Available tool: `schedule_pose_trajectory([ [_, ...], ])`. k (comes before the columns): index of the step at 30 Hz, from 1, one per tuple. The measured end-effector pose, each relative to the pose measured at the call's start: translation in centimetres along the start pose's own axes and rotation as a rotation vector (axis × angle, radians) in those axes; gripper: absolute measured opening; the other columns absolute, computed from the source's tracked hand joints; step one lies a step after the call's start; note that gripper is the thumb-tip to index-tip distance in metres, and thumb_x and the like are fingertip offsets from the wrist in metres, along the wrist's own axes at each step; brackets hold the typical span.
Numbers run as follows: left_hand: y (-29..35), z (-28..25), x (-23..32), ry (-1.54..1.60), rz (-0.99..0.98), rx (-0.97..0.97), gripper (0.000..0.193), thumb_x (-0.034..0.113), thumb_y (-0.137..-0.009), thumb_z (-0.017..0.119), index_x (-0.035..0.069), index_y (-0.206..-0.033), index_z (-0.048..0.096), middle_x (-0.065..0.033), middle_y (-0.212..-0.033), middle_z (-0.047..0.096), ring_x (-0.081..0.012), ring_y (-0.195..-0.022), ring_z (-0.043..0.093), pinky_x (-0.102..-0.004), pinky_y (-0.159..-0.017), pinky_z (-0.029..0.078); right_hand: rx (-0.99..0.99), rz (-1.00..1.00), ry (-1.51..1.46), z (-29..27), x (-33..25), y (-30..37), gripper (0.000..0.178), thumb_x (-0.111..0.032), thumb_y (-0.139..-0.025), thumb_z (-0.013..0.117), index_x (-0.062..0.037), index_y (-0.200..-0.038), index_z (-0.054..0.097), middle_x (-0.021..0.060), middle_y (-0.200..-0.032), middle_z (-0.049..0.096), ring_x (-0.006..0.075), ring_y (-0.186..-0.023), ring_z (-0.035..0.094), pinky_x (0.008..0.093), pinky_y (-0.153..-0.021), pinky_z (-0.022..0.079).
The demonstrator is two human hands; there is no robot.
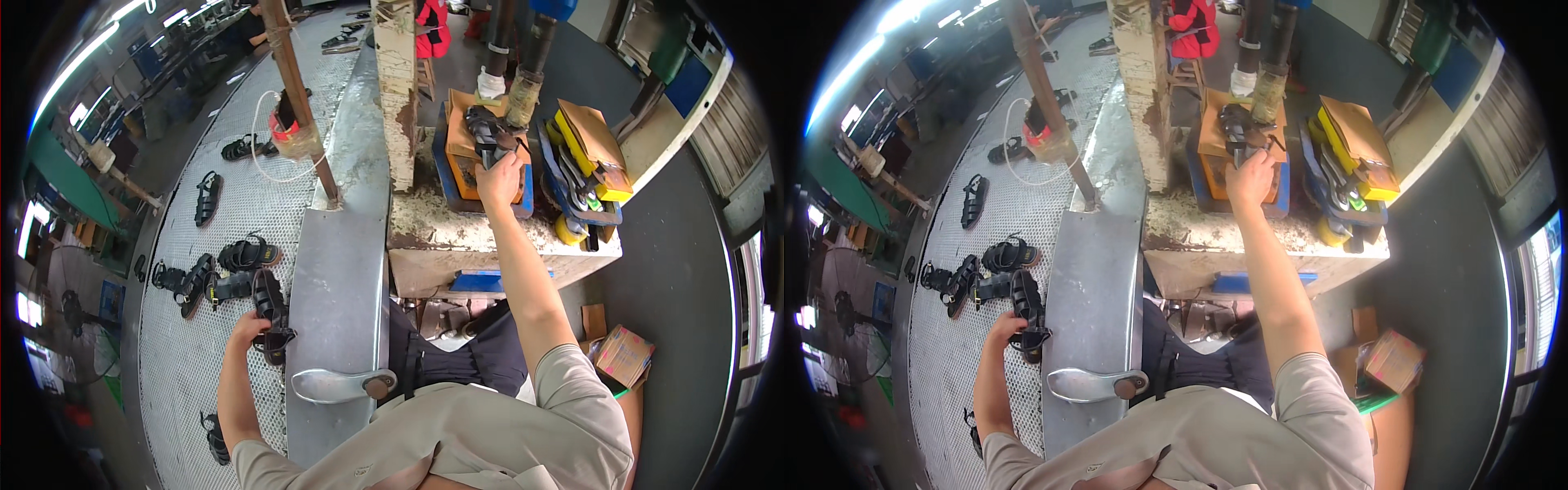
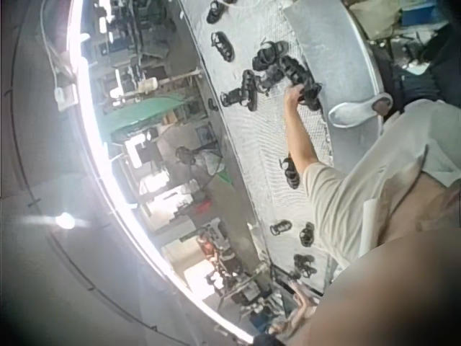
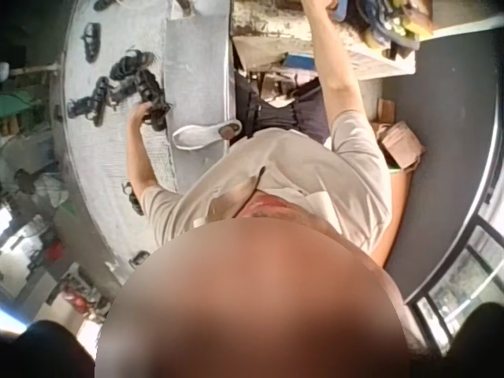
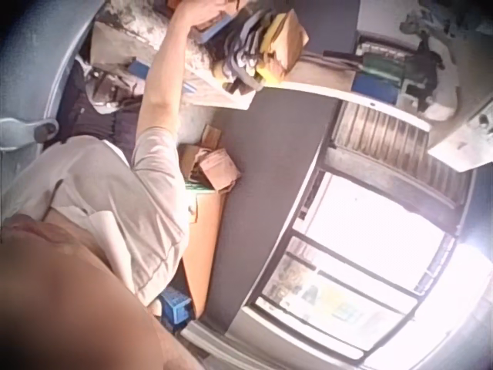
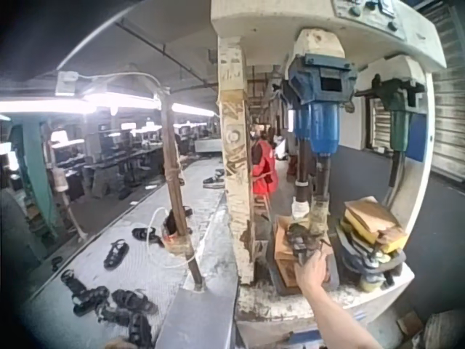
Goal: The user is attaching soles to sandals in a factory setting.
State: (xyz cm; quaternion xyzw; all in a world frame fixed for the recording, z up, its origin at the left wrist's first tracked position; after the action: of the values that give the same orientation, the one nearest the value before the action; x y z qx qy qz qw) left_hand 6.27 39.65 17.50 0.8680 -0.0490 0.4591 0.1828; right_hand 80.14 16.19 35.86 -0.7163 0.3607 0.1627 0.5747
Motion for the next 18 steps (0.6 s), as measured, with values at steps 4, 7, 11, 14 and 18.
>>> schedule_pose_trajectory([
  [4, 6.8, 0.6, 7.0, 0.548, 0.231, 0.038, 0.038, 0.002, -0.085, 0.065, 0.003, -0.123, 0.069, -0.0076, -0.104, 0.074, -0.0216, -0.091, 0.073, -0.0373, -0.084, 0.06, -0.121, 0.105, 0.023, 0.6, 2.2, -0.3, 0.092, -0.026, -0.075, 0.088, 0.0043, -0.148, 0.041, 0.0302, -0.143, 0.054, 0.0481, -0.135, 0.054, 0.0509, -0.113, 0.047],
  [7, 12.0, 3.8, 6.3, 0.844, 0.179, 0.099, 0.024, 0.013, -0.094, 0.068, 0.003, -0.116, 0.069, -0.0096, -0.103, 0.076, -0.024, -0.091, 0.076, -0.0405, -0.084, 0.062, -0.129, 0.02, -0.306, -5.5, -2.2, 4.9, 0.095, -0.02, -0.081, 0.086, -0.0039, -0.16, 0.036, 0.0248, -0.151, 0.053, 0.0412, -0.139, 0.053, 0.0483, -0.118, 0.041],
  [11, 13.6, 15.6, 7.9, 1.149, 0.229, -0.014, 0.028, 0.02, -0.1, 0.07, 0.001, -0.121, 0.071, -0.0097, -0.11, 0.078, -0.022, -0.096, 0.076, -0.0398, -0.088, 0.062, -0.25, 0.022, -0.568, -11.0, -0.6, 15.8, 0.068, -0.013, -0.087, 0.086, 0.0028, -0.143, 0.051, 0.018, -0.135, 0.066, 0.0268, -0.118, 0.064, 0.0391, -0.107, 0.048],
  [14, 16.8, 24.0, 11.7, 1.379, 0.38, -0.194, 0.039, 0.029, -0.101, 0.075, 0.004, -0.131, 0.067, -0.0101, -0.123, 0.075, -0.0233, -0.11, 0.074, -0.042, -0.098, 0.06, -0.534, 0.023, -0.759, -12.7, -5.8, 25.3, 0.063, -0.005, -0.085, 0.084, 0.0016, -0.141, 0.054, 0.0117, -0.127, 0.066, 0.0208, -0.117, 0.06, 0.0367, -0.101, 0.05],
  [18, 18.6, 28.4, 6.7, 1.664, 0.193, -0.244, 0.032, 0.025, -0.102, 0.074, 0.008, -0.129, 0.067, -0.0067, -0.112, 0.076, -0.0209, -0.1, 0.076, -0.0428, -0.089, 0.064, -1.13, 0.112, -0.988, -12.4, -13.9, 36.5, 0.063, -0.006, -0.082, 0.086, -0.0006, -0.135, 0.053, 0.0097, -0.125, 0.065, 0.0206, -0.113, 0.063, 0.0379, -0.106, 0.048],
])
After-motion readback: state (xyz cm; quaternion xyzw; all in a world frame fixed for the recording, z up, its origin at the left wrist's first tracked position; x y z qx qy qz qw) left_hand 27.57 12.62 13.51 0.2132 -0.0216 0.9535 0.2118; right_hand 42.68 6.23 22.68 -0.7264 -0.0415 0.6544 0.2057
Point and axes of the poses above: each hand's wrist, its own y-axis away from the middle knuckle, its own z-axis out of the palm, x = y × z, the point moved 6 cm from there along -y, towards the middle knuckle
